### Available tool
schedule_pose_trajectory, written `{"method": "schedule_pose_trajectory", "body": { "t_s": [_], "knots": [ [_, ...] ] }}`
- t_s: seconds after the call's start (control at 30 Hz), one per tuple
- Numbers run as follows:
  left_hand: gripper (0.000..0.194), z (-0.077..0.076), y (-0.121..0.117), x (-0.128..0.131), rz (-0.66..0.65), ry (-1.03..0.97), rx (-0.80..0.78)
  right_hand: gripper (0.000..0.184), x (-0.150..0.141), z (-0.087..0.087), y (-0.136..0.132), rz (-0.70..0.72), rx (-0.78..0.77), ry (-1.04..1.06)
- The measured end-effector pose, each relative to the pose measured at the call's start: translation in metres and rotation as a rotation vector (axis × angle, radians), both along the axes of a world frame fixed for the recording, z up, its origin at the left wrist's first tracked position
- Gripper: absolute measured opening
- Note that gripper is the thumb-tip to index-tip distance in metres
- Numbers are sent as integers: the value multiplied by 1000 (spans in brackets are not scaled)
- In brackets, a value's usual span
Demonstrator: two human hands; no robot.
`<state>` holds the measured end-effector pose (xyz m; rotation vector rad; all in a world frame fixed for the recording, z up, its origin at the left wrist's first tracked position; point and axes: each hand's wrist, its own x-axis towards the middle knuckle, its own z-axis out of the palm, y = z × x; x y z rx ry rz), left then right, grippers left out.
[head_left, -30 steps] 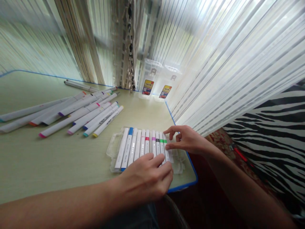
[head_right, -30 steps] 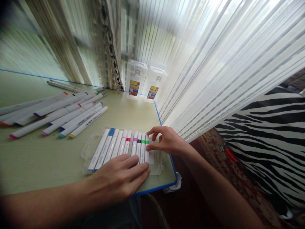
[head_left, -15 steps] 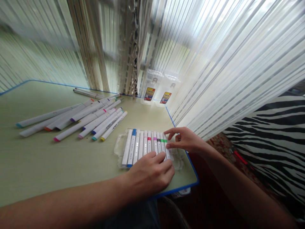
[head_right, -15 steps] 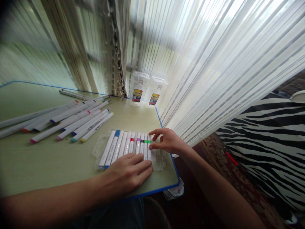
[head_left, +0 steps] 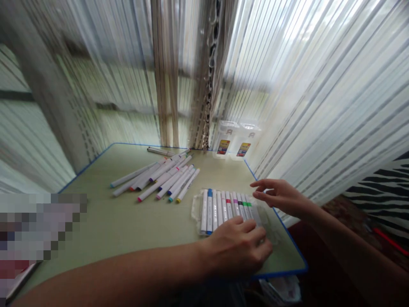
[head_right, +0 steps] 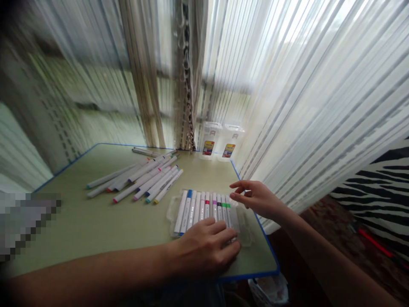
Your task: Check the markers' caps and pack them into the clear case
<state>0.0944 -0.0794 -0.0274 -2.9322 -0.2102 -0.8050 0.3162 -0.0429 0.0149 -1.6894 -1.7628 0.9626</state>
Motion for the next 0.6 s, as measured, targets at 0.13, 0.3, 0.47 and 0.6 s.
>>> {"method": "schedule_pose_trajectory", "body": {
  "t_s": [0.13,0.3,0.47,0.6],
  "knots": [
    [25,36,20,-16,156,84,-120,48,-19,10,9,58,68,8],
    [23,75,88,-79,524,222,-299,48,-52,22,23,135,70,15],
    [33,75,170,-167,850,288,-327,46,-77,20,35,184,64,50],
    [36,65,208,-210,950,319,-308,44,-91,17,38,219,86,57]
  ]
}}
